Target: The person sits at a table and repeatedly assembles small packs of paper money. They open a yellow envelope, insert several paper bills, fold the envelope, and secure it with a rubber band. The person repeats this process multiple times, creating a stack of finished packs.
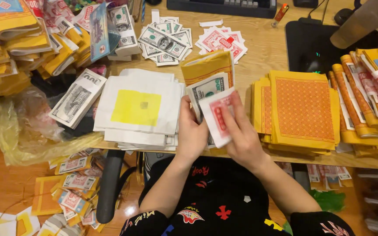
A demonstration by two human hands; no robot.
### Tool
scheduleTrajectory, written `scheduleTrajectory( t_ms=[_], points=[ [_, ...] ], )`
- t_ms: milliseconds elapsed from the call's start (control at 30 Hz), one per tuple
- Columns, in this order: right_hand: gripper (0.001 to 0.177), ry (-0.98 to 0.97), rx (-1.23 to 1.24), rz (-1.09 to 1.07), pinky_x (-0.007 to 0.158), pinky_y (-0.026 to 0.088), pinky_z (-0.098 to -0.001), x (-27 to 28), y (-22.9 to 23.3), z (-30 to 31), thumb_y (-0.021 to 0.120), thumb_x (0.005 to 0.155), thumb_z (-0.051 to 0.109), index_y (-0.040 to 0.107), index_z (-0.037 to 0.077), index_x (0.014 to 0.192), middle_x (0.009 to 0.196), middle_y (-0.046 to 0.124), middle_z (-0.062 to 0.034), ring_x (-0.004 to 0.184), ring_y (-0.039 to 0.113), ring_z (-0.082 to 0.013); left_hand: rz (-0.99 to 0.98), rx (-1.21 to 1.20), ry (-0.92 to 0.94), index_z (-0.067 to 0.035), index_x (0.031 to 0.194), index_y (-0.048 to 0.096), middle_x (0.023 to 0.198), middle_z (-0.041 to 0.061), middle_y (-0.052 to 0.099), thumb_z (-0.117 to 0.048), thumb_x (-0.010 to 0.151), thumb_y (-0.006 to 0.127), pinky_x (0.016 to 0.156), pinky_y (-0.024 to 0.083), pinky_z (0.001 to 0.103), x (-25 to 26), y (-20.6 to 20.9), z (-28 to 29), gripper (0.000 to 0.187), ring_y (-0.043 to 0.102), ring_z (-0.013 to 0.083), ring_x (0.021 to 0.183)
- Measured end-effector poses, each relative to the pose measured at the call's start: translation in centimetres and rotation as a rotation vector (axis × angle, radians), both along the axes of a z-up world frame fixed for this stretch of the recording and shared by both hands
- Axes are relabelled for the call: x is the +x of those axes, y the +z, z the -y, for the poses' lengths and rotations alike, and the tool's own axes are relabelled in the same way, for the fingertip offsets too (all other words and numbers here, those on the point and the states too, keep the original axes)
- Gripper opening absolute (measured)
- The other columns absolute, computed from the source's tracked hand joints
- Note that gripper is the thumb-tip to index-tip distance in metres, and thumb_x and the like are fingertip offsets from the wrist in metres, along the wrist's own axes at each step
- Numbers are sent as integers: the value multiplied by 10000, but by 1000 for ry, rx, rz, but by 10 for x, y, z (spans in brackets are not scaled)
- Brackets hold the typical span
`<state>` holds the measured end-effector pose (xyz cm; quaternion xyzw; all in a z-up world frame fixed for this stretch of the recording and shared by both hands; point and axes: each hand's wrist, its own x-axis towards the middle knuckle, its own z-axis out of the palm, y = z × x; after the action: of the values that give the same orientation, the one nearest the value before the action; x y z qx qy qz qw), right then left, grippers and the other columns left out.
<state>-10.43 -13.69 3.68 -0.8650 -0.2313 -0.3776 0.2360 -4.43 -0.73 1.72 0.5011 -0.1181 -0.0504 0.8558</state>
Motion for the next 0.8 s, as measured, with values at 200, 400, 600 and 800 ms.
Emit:
scheduleTrajectory(
  t_ms=[200,400,600,800],
  points=[
    [634,26,-189,-82,1116,337,-526,9,9,4,500,851,-40,357,-70,1468,1551,184,-342,1411,225,-526,30,257,-20,145,1438,151,1462,398,244,-437,1034,352,1154,158,587,-23,51,-14,736,220,462,1413],
    [781,427,561,-326,1083,369,-616,8,-2,21,597,779,184,294,55,1487,1523,219,-289,1375,286,-536,168,208,43,-8,1343,419,1244,176,582,-247,1009,540,1047,413,465,-8,22,-7,428,505,192,1187],
    [372,48,622,-527,918,456,-443,6,-39,41,465,1000,236,445,14,1298,1114,595,-163,1043,565,-218,162,287,-155,-27,1342,385,1250,247,546,-273,995,544,1057,372,527,-27,-8,12,453,483,290,1247],
    [424,61,622,-779,752,515,-382,27,-38,40,332,1038,288,515,100,1372,903,660,-126,765,613,-202,2,140,-168,-63,1352,446,1163,144,644,-248,1020,499,869,553,433,-15,-4,-20,384,612,184,1006]
  ],
)
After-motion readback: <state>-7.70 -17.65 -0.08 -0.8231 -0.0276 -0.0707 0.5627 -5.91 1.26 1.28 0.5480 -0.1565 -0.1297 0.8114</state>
